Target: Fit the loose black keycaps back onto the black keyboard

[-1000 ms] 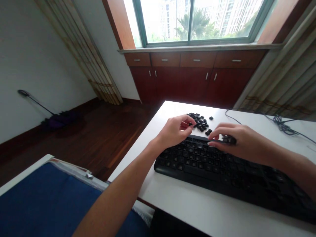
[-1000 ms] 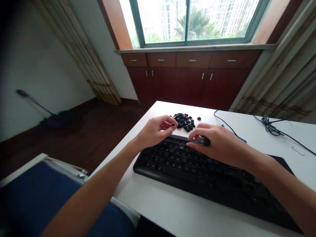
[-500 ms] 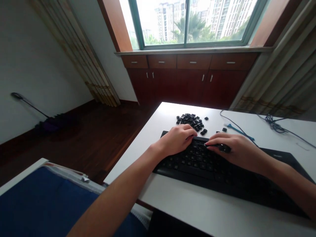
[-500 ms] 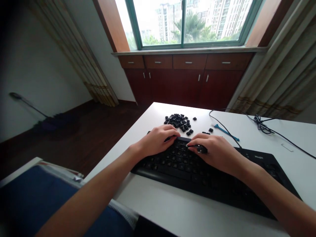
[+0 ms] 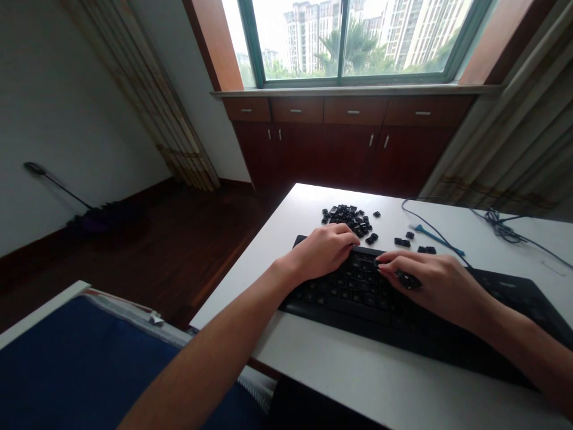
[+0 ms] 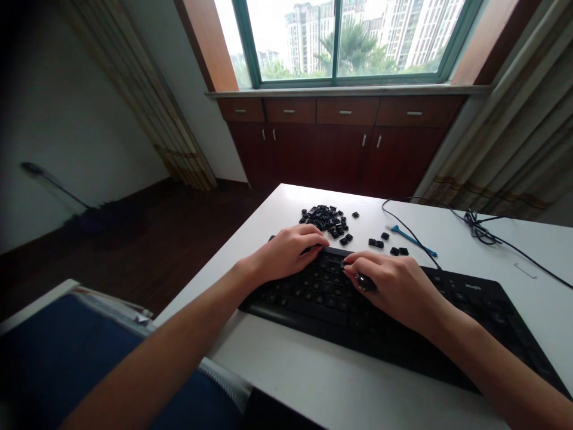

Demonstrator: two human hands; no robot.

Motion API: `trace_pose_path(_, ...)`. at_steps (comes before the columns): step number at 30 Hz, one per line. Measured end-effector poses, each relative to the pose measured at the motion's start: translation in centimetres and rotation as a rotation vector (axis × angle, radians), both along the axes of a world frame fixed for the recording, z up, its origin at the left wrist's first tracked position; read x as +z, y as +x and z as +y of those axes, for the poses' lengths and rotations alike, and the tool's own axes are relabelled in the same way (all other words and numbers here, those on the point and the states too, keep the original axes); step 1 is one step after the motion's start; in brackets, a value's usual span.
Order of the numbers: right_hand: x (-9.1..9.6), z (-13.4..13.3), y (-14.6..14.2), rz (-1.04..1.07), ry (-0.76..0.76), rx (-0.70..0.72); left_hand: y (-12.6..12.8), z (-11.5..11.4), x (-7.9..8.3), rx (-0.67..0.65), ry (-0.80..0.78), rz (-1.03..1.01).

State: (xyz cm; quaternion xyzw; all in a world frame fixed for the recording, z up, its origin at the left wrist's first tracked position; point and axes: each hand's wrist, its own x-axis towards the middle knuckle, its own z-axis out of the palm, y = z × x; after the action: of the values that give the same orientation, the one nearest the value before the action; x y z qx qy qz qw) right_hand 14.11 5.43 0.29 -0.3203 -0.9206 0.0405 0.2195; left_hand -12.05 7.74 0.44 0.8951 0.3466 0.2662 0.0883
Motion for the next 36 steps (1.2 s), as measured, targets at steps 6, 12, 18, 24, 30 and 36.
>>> trace_pose_path(6,0.1,0.3,0.1,0.013,-0.067,-0.003,-0.1,0.0,0.0,-0.005,0.002,0.007)
trace_pose_path(12,0.3,0.3,0.1,0.036,-0.126,-0.008,-0.1,0.1,0.0,-0.004,0.003,0.001)
trace_pose_path(18,0.5,0.3,0.2,-0.048,-0.095,0.021,0.0,0.0,-0.1,-0.002,0.009,0.005)
trace_pose_path(24,0.8,0.0,0.1,-0.001,-0.106,0.003,-0.1,0.1,-0.2,0.013,0.016,0.006)
trace_pose_path(30,3.8,-0.4,-2.3,0.631,-0.399,-0.182,0.5,-0.3,0.2,0.142,-0.162,-0.265)
trace_pose_path(36,5.6,0.5,-6.5,1.105,-0.679,0.107,0.6,0.1,0.5,0.22,-0.488,-0.649)
